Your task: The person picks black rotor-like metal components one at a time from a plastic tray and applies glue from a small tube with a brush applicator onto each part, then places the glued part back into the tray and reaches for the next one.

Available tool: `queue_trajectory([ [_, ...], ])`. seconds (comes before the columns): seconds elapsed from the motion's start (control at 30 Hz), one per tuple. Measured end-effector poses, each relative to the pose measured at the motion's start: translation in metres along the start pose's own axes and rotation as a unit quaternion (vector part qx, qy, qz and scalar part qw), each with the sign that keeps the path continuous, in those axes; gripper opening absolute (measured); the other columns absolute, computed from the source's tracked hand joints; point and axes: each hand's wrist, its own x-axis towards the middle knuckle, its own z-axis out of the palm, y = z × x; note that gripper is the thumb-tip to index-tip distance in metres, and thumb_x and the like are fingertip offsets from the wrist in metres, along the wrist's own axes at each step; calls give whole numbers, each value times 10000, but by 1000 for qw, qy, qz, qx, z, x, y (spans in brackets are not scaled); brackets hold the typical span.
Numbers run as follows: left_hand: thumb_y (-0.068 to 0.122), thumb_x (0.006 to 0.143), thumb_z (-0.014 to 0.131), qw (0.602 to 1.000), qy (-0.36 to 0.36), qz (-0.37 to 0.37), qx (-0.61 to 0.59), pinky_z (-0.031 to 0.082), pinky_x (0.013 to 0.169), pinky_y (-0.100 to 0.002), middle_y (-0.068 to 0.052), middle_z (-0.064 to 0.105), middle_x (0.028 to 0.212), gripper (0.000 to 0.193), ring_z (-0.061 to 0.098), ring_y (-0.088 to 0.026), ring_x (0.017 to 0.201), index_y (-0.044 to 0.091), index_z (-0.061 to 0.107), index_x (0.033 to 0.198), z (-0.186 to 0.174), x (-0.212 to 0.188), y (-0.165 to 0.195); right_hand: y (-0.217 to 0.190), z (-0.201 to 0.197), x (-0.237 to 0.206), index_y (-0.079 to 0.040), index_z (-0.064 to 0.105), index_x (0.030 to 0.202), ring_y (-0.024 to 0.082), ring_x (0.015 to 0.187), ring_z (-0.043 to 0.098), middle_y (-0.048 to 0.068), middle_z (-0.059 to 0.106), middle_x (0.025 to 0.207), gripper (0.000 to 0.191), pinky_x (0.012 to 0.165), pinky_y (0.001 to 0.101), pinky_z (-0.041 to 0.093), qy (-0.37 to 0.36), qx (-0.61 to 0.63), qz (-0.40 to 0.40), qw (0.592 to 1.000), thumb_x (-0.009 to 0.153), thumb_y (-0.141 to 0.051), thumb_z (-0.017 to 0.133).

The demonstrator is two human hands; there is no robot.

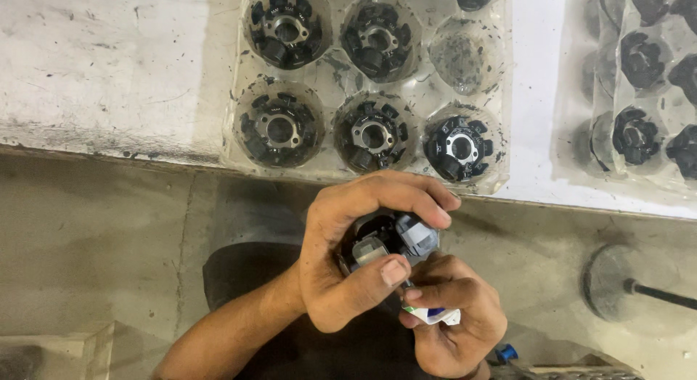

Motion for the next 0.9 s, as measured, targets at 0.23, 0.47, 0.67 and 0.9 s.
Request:
queue_trajectory([
  [0.23, 384, 1036, 628, 958, 96, -50, -266, 510, 1106, -459, -240, 591, 1346, 471, 612, -332, 1252, 14, 531, 1312, 15, -10, -11, 11, 6, -6, -16, 591, 1055, 184, 722, 650, 134, 650, 890, 153, 650, 296, 540, 66, 16, -51, 996, 929, -8, 679],
  [0.47, 414, 1028, 499, 864, 198, -120, -446, 542, 994, -561, -277, 562, 1336, 521, 614, -443, 1196, 36, 468, 1386, 28, -13, -24, 18, 4, -11, -35, 563, 1063, 206, 737, 661, 147, 641, 889, 153, 628, 305, 546, 103, 14, -80, 991, 988, -110, 674],
  [0.67, 403, 1034, 475, 843, 216, -153, -468, 548, 954, -558, -283, 599, 1294, 487, 633, -448, 1142, 20, 530, 1330, 32, -11, -31, 17, 3, -12, -47, 590, 1047, 177, 674, 649, 123, 622, 880, 148, 670, 299, 567, 90, 28, -80, 992, 970, -82, 712],
  [0.9, 427, 1017, 476, 835, 226, -186, -466, 567, 914, -533, -261, 617, 1252, 492, 650, -436, 1105, 30, 545, 1300, 34, -11, -30, 14, 1, -11, -33, 613, 1027, 157, 697, 650, 129, 639, 854, 142, 931, 329, 555, 84, -2, -47, 995, 916, 8, 692],
])
